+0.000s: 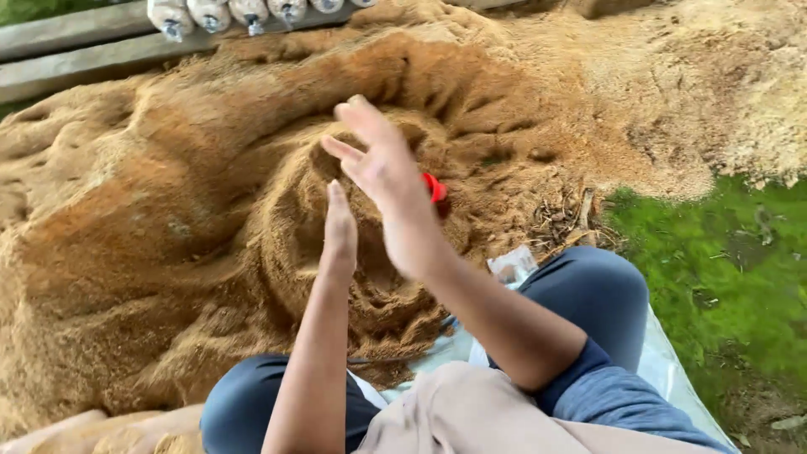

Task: Filling plastic bags with agricultural substrate, compacting it by hand, and stacking the bags.

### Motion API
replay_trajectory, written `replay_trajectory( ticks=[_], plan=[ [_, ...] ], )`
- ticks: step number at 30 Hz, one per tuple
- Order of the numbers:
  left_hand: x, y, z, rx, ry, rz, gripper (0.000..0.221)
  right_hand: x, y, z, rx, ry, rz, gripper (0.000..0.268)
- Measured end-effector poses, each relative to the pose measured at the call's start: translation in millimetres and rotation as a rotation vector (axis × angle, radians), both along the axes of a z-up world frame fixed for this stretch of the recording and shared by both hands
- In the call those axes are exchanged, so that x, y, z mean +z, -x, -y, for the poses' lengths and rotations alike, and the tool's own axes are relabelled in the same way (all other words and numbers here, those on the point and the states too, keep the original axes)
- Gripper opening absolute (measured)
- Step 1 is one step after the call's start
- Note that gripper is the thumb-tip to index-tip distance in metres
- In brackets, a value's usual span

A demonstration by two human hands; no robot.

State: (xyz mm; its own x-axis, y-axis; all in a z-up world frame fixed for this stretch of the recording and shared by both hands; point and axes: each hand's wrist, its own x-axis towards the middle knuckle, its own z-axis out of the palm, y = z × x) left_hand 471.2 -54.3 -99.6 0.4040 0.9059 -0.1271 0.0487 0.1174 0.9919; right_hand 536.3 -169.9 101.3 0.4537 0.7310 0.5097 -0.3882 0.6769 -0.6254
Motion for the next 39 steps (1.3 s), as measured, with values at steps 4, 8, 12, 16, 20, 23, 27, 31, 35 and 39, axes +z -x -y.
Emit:
replay_trajectory(
  ticks=[4, 8, 12, 16, 20, 23, 27, 31, 35, 39],
  plan=[
    [113.4, 1.4, 34.2, -0.015, 0.094, 0.175, 0.076, -129.6, -17.1, -50.9, -0.518, -0.094, 0.854, 0.024],
    [170.6, -0.2, 77.3, 0.014, -0.186, 0.33, 0.074, -214.4, -28.6, -52.3, 0.048, 1.265, 0.57, 0.064],
    [18.5, -5.3, 24.8, 0.187, -1.251, -0.378, 0.067, -62.5, 6.5, 8.4, 0.279, 0.936, -0.359, 0.062],
    [31.8, 2.0, 19.2, 0.137, -0.891, -0.1, 0.067, -75.1, -0.8, -20.2, 0.151, 0.472, -0.013, 0.075],
    [65.0, 30.2, 26.3, 0.084, -0.037, 0.407, 0.073, -138.6, -13.0, -37.9, -0.689, 0.126, 0.963, 0.032],
    [154.1, 11.4, 81.2, 0.067, -0.114, 0.372, 0.075, -188.4, -24.8, -30.1, -0.33, 0.77, 0.655, 0.046],
    [39.2, 1.7, 59.5, -0.102, -1.3, -0.625, 0.041, -126.0, -11.6, -11.4, 0.202, 0.961, 0.038, 0.07],
    [23.0, 16.6, 32.8, 0.106, -0.27, -0.611, 0.066, -51.5, -5.9, -2.2, 0.266, 0.728, -0.155, 0.069],
    [96.4, 7.6, 54.4, 0.027, 0.014, -0.134, 0.066, -114.4, -9.5, -21.6, -0.414, -0.013, 0.751, 0.054],
    [166.4, 33.6, 73.2, -0.052, 0.347, 0.508, 0.066, -193.8, -64.8, -44.0, -1.081, 0.513, 1.656, 0.047]
  ],
)
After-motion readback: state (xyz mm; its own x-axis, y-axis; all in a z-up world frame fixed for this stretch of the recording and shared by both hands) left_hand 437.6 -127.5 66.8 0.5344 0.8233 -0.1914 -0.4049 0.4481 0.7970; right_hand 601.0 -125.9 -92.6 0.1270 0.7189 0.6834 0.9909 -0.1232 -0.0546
